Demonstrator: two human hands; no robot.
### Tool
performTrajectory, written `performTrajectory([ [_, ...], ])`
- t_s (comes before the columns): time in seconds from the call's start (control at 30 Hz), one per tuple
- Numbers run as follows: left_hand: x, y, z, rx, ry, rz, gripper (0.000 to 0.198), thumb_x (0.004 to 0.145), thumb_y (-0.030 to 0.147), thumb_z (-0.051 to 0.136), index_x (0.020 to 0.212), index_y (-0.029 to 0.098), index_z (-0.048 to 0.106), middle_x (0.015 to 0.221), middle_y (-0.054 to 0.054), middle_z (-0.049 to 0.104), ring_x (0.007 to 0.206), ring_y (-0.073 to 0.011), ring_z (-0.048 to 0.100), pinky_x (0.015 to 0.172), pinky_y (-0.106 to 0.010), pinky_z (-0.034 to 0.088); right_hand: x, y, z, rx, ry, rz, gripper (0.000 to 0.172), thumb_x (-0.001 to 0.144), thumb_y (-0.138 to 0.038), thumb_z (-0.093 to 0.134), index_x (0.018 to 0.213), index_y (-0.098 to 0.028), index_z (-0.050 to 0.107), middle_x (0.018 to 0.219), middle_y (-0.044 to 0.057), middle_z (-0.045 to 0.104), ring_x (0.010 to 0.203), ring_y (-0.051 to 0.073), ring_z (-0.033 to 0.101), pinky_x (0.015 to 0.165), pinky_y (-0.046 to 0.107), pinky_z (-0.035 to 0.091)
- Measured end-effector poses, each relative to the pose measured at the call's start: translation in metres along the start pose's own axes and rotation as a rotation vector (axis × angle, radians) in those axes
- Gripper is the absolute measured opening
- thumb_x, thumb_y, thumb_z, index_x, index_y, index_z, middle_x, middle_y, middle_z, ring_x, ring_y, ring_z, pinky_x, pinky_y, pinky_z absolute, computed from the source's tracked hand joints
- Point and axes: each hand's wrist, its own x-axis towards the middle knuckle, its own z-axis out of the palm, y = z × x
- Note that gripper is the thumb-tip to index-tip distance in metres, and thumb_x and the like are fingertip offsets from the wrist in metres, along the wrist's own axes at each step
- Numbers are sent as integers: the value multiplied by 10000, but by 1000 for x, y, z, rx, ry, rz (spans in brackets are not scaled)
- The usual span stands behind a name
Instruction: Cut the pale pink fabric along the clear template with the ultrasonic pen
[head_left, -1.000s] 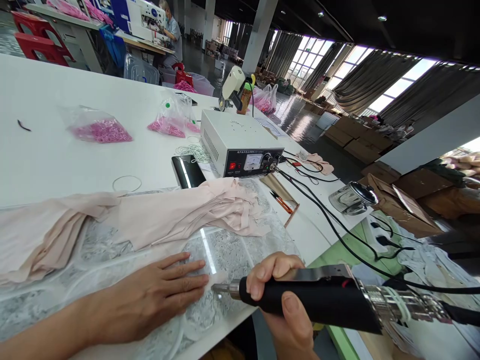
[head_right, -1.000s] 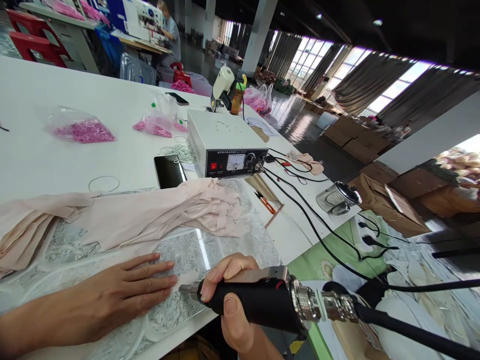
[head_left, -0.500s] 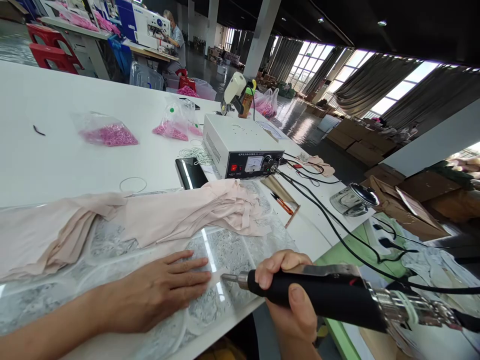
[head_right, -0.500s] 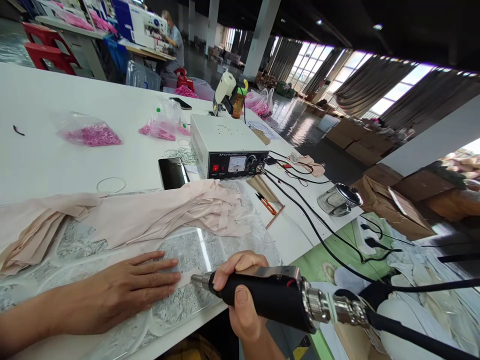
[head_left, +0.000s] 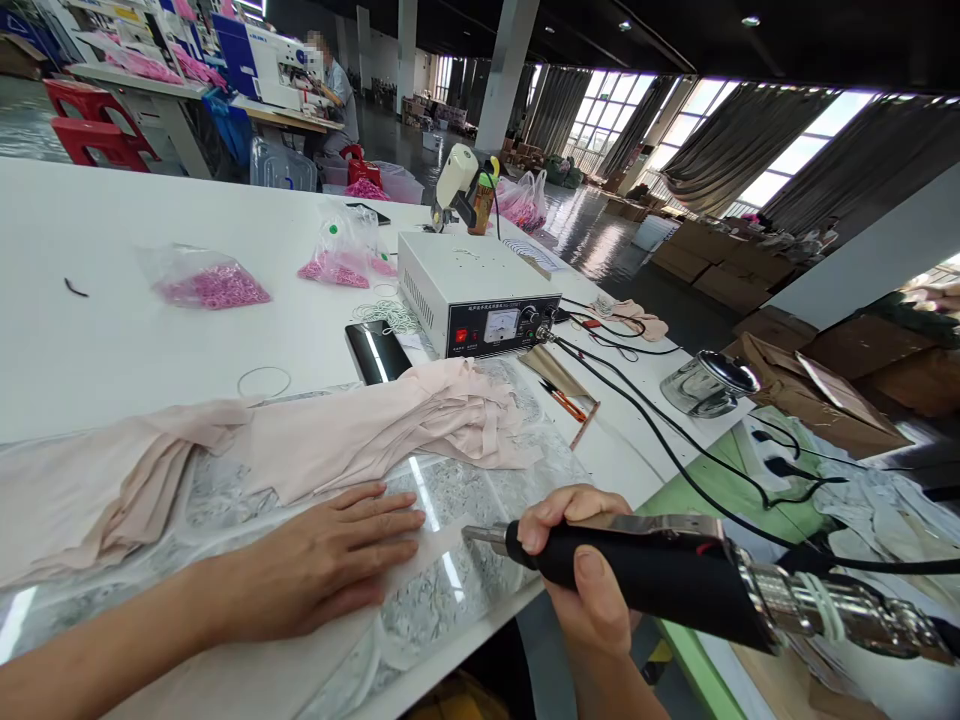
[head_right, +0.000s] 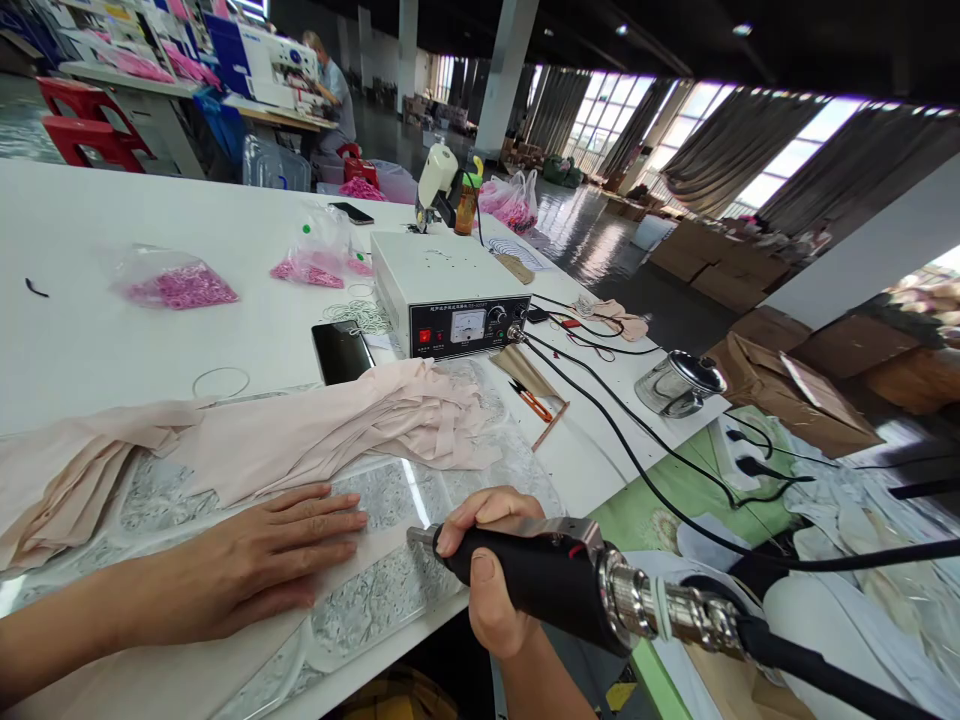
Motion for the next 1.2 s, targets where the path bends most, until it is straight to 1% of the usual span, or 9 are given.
performTrajectory([
  [0.17, 8, -6, -6, -3, -44, 17, 536, 967, 303, 685, 1460, 211, 495, 1535, -31, 487, 1464, -221, 383, 1265, -354, 150, 3, 2, 1, 1, 4, -7, 135, 916, -329, 592, 1010, -233, 595, 840, 8, 632, 600, 138, 635, 574, 311, 566],
  [0.3, 15, -8, -14, -20, -132, 49, 517, 998, 311, 651, 1481, 264, 473, 1536, 14, 478, 1466, -195, 371, 1264, -324, 115, 4, 3, 1, 20, 11, 0, 137, 914, -333, 604, 1013, -238, 597, 840, 1, 631, 590, 129, 632, 568, 298, 562],
  [0.37, 18, -10, -16, -42, -176, 59, 559, 1000, 300, 649, 1513, 298, 427, 1549, 33, 455, 1472, -192, 355, 1263, -326, 112, 4, 4, 2, 20, 20, 0, 138, 912, -338, 607, 1007, -239, 597, 838, -1, 631, 588, 128, 633, 564, 294, 559],
  [0.47, 23, -13, -16, -113, -233, 32, 660, 954, 260, 712, 1528, 332, 394, 1568, 51, 425, 1494, -214, 306, 1267, -368, 95, 4, 3, 3, 2, 19, 5, 132, 915, -339, 604, 1003, -242, 598, 833, -2, 635, 591, 133, 636, 570, 302, 562],
  [0.63, 32, -17, -19, -253, -290, -7, 656, 885, 244, 786, 1465, 330, 493, 1546, 32, 466, 1500, -270, 291, 1266, -464, 39, 6, 2, 3, -10, 30, 7, 122, 911, -336, 607, 978, -234, 604, 824, -5, 634, 574, 131, 634, 556, 300, 556],
  [0.73, 38, -18, -22, -296, -272, 15, 696, 823, 193, 836, 1436, 331, 537, 1508, -8, 520, 1476, -303, 338, 1259, -509, 78, 8, 2, 5, -18, 55, 12, 122, 902, -337, 608, 952, -226, 604, 802, -7, 634, 558, 133, 632, 537, 297, 546],
  [0.87, 46, -18, -27, -368, -252, 64, 777, 741, 70, 861, 1399, 368, 576, 1464, -16, 566, 1454, -325, 369, 1246, -541, 105, 10, 3, 6, -34, 79, 20, 118, 886, -333, 609, 914, -219, 599, 764, -9, 630, 544, 142, 630, 521, 302, 535],
  [1.03, 49, -22, -27, -430, -224, 69, 795, 736, 128, 879, 1395, 440, 563, 1409, 10, 613, 1442, -307, 377, 1238, -528, 145, 11, 2, 5, -27, 93, 47, 111, 867, -319, 608, 909, -217, 612, 777, 1, 624, 542, 148, 627, 506, 311, 537],
  [1.2, 48, -24, -25, -448, -230, 57, 742, 752, 167, 875, 1393, 392, 577, 1408, -2, 615, 1446, -321, 367, 1237, -538, 134, 9, 3, 1, -12, 78, 67, 107, 876, -308, 588, 924, -215, 610, 783, 5, 617, 552, 148, 627, 515, 312, 544],
])
